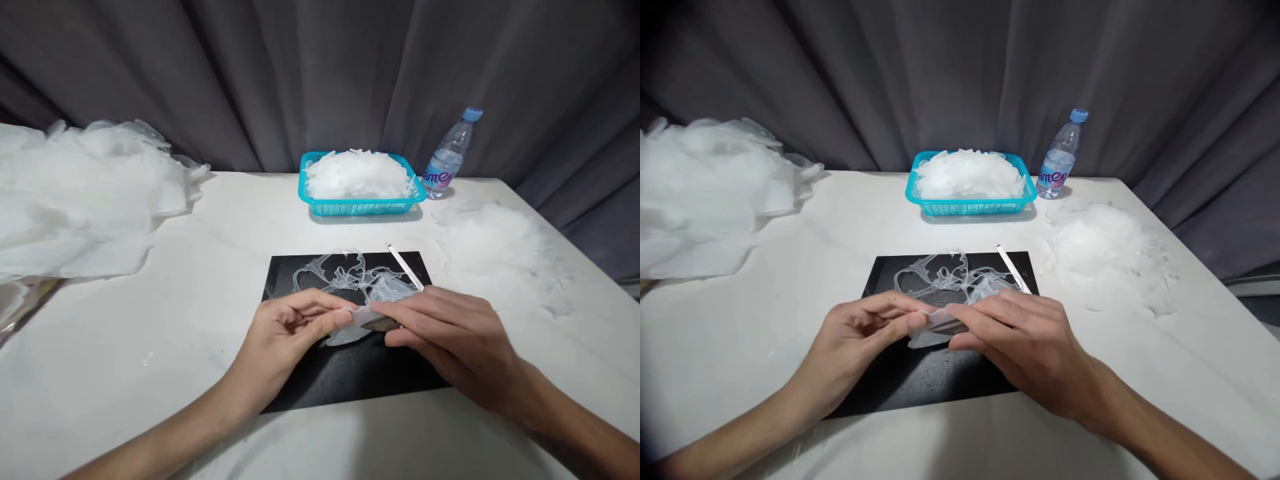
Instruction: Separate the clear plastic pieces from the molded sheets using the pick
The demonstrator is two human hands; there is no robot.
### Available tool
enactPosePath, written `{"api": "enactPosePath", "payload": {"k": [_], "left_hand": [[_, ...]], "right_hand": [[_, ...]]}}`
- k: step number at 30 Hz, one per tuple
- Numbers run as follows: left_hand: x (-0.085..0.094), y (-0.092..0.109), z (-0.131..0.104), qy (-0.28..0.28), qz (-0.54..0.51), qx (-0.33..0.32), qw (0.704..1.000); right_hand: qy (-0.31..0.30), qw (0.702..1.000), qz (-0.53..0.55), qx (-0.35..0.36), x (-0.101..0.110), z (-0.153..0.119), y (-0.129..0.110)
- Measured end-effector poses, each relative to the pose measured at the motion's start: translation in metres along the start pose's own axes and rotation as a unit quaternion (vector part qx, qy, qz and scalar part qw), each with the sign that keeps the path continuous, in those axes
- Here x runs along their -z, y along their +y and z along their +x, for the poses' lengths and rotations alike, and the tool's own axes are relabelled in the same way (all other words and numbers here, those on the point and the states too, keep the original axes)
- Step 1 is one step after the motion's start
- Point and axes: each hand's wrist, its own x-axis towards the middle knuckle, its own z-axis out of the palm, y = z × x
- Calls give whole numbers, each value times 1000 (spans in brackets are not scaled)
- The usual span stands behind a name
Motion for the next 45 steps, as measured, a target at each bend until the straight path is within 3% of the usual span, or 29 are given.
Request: {"api": "enactPosePath", "payload": {"k": [4, 11, 24, 35, 45], "left_hand": [[-4, 4, -5, 17, 2, -11, 1000], [-6, 8, -8, 16, 14, -64, 998], [-5, 8, -12, 2, 73, -154, 985], [-3, 5, -15, -11, 83, -180, 980], [-4, 4, -17, -3, 81, -164, 983]], "right_hand": [[9, 1000, -28, 6, -4, -1, 1], [24, 998, 62, 24, -3, 1, 7], [8, 998, 33, 51, 1, 0, 8], [14, 998, 10, 63, 1, -2, 8], [10, 998, 27, 58, -1, -6, 9]]}}
